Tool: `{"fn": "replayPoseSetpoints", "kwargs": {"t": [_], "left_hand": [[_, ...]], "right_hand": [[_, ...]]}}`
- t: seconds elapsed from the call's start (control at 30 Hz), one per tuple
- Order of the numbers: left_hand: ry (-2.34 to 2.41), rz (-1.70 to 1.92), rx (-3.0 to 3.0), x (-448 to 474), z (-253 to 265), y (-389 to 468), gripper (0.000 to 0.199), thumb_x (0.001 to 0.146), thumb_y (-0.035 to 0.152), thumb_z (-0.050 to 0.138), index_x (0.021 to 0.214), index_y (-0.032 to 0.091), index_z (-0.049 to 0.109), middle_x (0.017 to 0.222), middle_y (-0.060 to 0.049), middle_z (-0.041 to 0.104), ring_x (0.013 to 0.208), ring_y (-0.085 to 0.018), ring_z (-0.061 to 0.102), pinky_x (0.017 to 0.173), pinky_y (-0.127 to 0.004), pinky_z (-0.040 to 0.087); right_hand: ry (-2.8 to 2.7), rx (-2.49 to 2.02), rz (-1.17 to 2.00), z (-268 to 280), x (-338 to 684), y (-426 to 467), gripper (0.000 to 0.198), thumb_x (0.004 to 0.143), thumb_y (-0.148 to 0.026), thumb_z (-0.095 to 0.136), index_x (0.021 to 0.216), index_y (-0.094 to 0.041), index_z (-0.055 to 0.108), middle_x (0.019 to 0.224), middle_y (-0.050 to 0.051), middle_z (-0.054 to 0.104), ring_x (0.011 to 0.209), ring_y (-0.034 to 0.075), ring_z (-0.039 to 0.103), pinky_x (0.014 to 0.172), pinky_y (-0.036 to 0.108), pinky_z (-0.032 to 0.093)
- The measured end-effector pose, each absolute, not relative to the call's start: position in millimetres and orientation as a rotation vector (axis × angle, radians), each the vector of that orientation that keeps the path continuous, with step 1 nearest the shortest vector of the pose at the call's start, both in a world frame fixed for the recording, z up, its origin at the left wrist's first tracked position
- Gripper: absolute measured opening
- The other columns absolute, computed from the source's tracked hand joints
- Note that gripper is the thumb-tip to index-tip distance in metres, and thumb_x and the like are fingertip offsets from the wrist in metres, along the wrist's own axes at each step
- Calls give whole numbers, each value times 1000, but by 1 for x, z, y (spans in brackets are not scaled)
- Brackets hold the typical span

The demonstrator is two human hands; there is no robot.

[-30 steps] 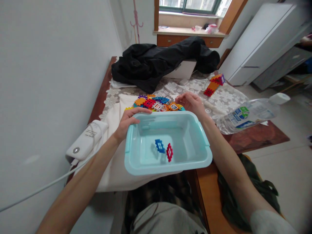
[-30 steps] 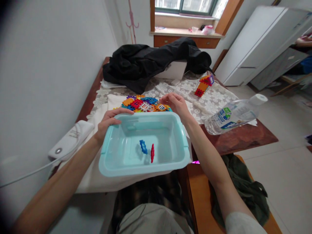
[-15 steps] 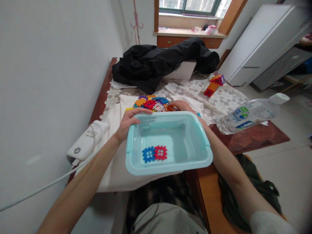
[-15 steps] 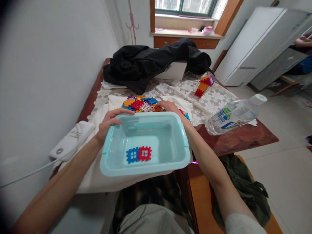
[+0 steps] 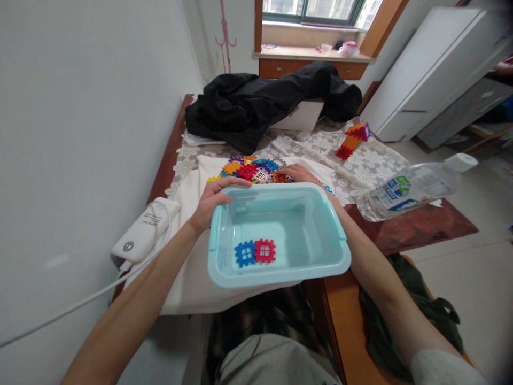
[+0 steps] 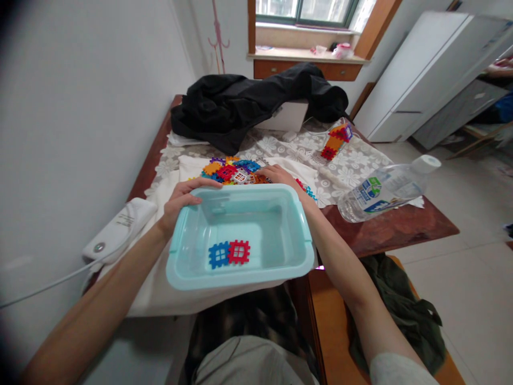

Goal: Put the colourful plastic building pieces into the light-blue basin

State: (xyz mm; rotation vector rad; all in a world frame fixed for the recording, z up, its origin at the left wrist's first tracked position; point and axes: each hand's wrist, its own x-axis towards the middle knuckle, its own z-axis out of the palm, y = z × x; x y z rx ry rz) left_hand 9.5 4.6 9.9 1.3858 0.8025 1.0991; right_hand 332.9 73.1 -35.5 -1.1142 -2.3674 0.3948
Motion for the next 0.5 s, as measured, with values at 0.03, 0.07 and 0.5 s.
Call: {"fn": "replayPoseSetpoints", "kwargs": {"t": [0.03,0.07,0.5], "left_hand": [[796,1101,1395,10,10,5,47,64,23,66,104,17,89,105,-7,85,95,-26,72,78,-31,55],[792,1102,1404,10,10,5,47,64,23,66,104,17,89,104,-7,85,93,-26,72,79,-31,55],[777,1113,1414,10,8,5,45,66,23,65,105,17,89,106,-8,85,95,-27,73,82,-33,56]], "right_hand": [[-2366,-1102,392,-36,333,73,39,99,-34,68,136,-22,75,136,13,76,125,33,67,114,50,50],[-2371,-1091,389,-36,333,73,38,99,-35,68,134,-22,76,134,13,76,124,33,67,113,49,51],[-2464,-1108,278,-47,332,79,53,103,-40,66,153,-24,67,151,14,70,135,36,62,122,54,44]]}}
